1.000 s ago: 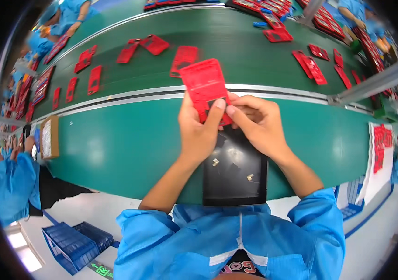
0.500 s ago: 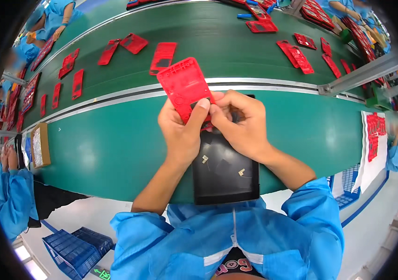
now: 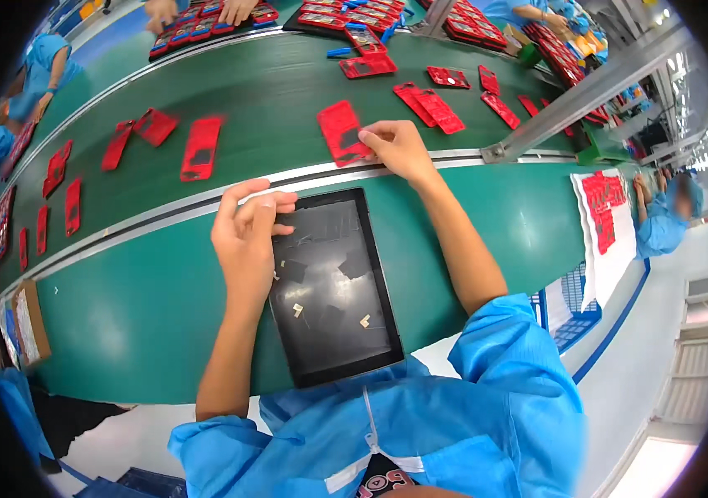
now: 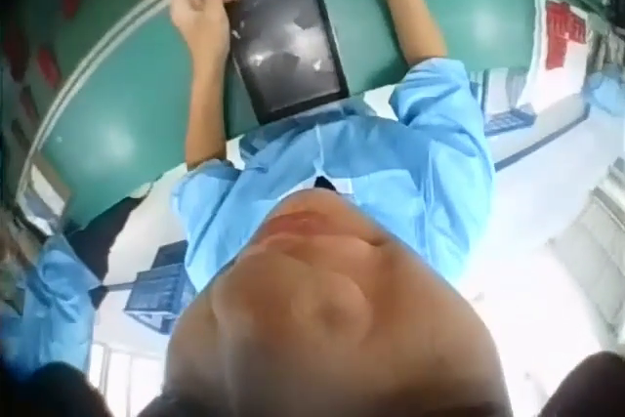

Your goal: The person assembles red plastic electronic components by hand, fitting them into plastic housings with black parts on a factory assembly line.

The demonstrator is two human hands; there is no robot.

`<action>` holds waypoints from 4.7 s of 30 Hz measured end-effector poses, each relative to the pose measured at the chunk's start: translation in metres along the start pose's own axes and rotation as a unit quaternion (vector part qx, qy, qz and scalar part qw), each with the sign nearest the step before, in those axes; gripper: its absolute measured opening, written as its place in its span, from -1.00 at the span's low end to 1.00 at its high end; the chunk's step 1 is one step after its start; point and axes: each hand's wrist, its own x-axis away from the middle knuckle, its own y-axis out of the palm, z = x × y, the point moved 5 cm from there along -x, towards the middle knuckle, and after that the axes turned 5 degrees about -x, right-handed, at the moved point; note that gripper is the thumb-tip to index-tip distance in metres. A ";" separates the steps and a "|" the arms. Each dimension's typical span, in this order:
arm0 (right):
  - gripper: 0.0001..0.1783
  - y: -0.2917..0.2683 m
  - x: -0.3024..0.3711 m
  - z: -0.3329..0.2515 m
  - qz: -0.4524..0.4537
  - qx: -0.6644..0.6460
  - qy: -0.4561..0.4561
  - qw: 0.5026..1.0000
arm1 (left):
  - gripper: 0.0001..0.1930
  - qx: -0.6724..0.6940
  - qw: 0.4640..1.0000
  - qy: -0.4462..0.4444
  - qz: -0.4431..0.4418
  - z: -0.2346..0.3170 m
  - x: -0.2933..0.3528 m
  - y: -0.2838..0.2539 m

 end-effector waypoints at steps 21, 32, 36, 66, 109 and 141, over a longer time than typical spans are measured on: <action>-0.19 -0.106 -0.029 0.051 0.225 0.310 -0.119 0.916 | -0.83 -0.053 0.998 0.023 -0.024 0.000 0.002 0.012; 0.06 -0.008 0.049 -0.091 -0.109 0.114 -0.313 0.937 | -0.75 -0.080 0.996 -0.025 -0.031 0.003 0.000 0.010; -0.01 0.044 0.085 -0.115 -0.247 0.093 -0.405 0.875 | -0.64 0.010 0.998 -0.061 -0.021 0.002 -0.006 0.003; -0.89 0.055 0.089 -0.094 -0.151 -0.066 -0.044 0.985 | -0.67 0.127 0.991 -0.046 -0.005 0.013 -0.007 -0.010; -0.86 0.069 0.112 -0.106 -0.154 -0.263 -0.010 0.952 | -0.67 0.204 0.979 0.014 0.007 0.015 0.007 0.001; -0.62 0.065 0.120 -0.118 -0.159 -0.091 -0.242 0.953 | -0.71 0.115 0.993 0.029 0.024 0.026 0.009 0.001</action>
